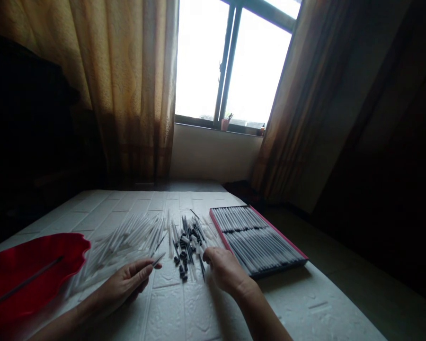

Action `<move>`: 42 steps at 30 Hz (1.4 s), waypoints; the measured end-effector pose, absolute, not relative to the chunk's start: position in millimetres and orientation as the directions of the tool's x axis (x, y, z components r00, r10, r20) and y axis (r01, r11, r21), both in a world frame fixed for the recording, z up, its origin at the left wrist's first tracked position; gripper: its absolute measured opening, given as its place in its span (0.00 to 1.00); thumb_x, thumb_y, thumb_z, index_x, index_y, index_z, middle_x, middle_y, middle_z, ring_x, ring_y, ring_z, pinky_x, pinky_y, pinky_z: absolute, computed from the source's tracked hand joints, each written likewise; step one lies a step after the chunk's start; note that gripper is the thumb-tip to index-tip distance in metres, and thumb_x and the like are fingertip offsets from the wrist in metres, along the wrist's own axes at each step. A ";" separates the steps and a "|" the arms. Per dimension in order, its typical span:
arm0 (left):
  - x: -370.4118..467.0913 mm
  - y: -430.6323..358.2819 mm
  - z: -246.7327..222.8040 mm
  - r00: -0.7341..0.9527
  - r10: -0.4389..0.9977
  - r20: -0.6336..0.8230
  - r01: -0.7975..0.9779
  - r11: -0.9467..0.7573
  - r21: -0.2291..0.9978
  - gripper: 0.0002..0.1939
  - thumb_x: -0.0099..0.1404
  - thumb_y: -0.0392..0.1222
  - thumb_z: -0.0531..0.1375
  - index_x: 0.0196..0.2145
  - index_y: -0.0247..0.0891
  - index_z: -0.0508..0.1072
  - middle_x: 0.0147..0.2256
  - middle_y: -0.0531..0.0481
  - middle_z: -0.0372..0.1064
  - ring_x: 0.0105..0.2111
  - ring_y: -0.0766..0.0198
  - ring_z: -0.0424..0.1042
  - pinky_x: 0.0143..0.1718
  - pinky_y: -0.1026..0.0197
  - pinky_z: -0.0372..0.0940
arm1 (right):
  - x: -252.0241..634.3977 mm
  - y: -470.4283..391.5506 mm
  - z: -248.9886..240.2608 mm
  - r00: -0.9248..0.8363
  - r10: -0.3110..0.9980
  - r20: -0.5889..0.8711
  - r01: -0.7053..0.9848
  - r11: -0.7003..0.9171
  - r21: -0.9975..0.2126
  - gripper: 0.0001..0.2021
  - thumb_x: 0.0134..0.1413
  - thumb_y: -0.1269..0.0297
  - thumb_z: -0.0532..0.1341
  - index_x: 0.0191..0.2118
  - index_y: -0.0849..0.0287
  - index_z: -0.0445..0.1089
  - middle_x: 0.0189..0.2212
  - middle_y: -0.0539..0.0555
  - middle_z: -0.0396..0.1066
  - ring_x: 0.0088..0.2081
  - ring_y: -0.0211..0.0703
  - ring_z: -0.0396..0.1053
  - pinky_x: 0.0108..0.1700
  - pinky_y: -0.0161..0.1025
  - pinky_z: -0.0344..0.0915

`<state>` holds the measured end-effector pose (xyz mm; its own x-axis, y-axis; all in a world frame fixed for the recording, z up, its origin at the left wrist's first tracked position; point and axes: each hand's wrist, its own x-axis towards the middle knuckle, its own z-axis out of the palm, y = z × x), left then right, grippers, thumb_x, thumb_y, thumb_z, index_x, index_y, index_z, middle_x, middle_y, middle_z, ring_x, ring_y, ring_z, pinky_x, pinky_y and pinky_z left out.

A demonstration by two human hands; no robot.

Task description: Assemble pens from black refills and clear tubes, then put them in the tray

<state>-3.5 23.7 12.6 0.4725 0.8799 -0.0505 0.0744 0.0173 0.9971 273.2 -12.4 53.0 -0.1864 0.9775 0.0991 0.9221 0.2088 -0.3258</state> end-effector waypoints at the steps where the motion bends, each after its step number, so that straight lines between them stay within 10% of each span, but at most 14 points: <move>1: -3.6 24.0 11.3 0.476 0.878 -0.048 0.083 0.009 0.997 0.39 0.48 0.75 0.60 0.40 0.34 0.74 0.15 0.65 0.52 0.11 0.74 0.47 0.13 0.69 0.39 | 275.8 -13.9 53.4 -0.191 0.977 0.090 0.913 0.211 -0.349 0.16 0.50 0.81 0.54 0.39 0.59 0.75 0.37 0.55 0.77 0.39 0.43 0.72 0.40 0.33 0.62; 14: -5.5 22.6 11.0 0.511 0.859 -0.025 0.161 -0.067 0.985 0.33 0.53 0.73 0.60 0.33 0.36 0.77 0.17 0.60 0.53 0.17 0.70 0.50 0.17 0.68 0.44 | 285.6 -18.4 74.4 -0.292 0.956 0.011 0.913 0.282 -0.295 0.06 0.54 0.72 0.60 0.38 0.58 0.73 0.33 0.54 0.75 0.35 0.43 0.70 0.36 0.35 0.59; 20: -3.6 21.7 12.9 0.503 0.864 -0.021 0.164 -0.072 0.984 0.35 0.50 0.74 0.60 0.37 0.39 0.78 0.16 0.61 0.49 0.17 0.69 0.48 0.17 0.68 0.42 | 252.6 6.8 86.2 -0.298 0.937 0.181 0.623 0.335 -0.707 0.05 0.53 0.67 0.61 0.35 0.58 0.73 0.28 0.50 0.71 0.29 0.38 0.65 0.32 0.34 0.58; 24: -3.7 21.5 13.7 0.502 0.865 -0.008 0.215 -0.116 0.970 0.35 0.52 0.75 0.58 0.37 0.39 0.79 0.17 0.60 0.48 0.18 0.69 0.48 0.17 0.67 0.43 | 236.0 26.8 53.9 -0.225 0.974 -0.002 0.084 0.018 -0.996 0.14 0.47 0.55 0.67 0.37 0.60 0.73 0.24 0.47 0.68 0.23 0.33 0.61 0.24 0.31 0.53; 42: -3.9 13.2 22.0 0.544 0.838 0.032 0.381 -0.281 0.881 0.23 0.64 0.58 0.54 0.39 0.36 0.78 0.23 0.55 0.62 0.24 0.64 0.61 0.28 0.65 0.58 | 224.2 20.0 28.5 -0.350 0.930 -0.113 -0.131 -0.168 -0.977 0.22 0.35 0.53 0.74 0.33 0.62 0.72 0.24 0.49 0.74 0.21 0.32 0.65 0.23 0.31 0.51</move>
